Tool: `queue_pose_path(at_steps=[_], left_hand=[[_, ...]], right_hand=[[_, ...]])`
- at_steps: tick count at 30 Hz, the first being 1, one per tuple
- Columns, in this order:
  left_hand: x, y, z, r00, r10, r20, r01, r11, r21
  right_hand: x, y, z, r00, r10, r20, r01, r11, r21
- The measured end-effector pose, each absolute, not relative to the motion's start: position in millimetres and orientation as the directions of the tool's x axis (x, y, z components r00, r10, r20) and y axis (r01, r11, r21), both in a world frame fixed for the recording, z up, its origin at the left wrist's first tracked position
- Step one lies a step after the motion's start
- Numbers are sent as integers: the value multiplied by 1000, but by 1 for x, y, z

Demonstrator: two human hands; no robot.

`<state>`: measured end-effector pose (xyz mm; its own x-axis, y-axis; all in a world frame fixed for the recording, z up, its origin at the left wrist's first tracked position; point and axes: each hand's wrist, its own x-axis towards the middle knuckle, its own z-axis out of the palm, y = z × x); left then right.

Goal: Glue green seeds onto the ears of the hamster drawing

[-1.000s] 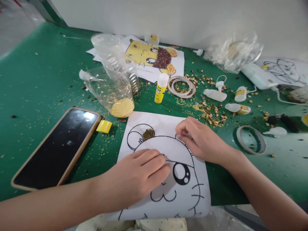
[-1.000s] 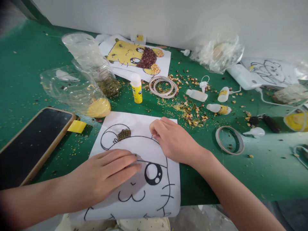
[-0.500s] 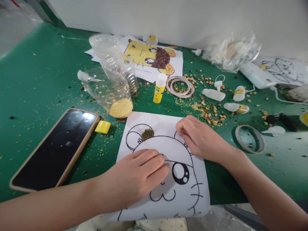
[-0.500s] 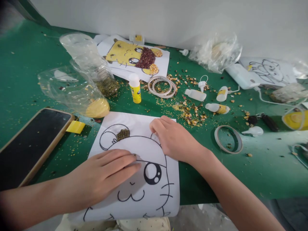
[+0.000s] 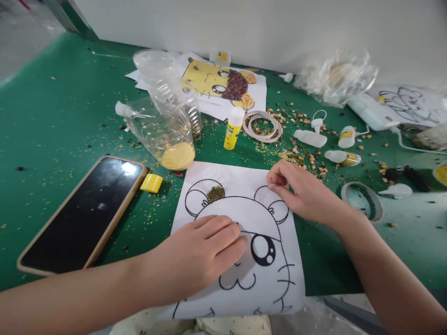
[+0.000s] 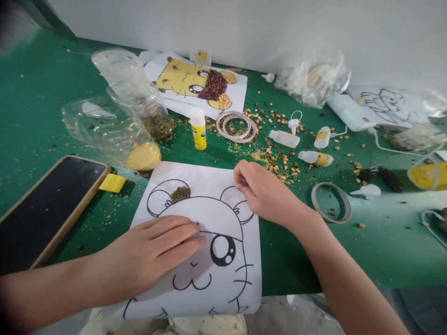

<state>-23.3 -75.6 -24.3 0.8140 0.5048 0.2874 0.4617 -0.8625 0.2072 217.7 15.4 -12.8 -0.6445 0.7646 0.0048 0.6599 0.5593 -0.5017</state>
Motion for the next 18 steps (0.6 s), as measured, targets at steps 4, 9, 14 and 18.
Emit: queue_pose_path(at_steps=[4, 9, 14, 18], left_hand=[[-23, -76, -24, 809, 507, 297, 464, -861, 206], [-23, -76, -24, 808, 514, 287, 469, -857, 215], [-23, -76, -24, 803, 514, 300, 466, -857, 220], [-23, -76, -24, 808, 512, 292, 465, -858, 218]], right_hand=[[221, 16, -9, -639, 767, -57, 672, 520, -527], [225, 17, -7, -644, 756, -121, 687, 500, -528], [227, 16, -5, -646, 751, -139, 694, 501, -516], [228, 16, -3, -634, 757, -155, 709, 490, -508]])
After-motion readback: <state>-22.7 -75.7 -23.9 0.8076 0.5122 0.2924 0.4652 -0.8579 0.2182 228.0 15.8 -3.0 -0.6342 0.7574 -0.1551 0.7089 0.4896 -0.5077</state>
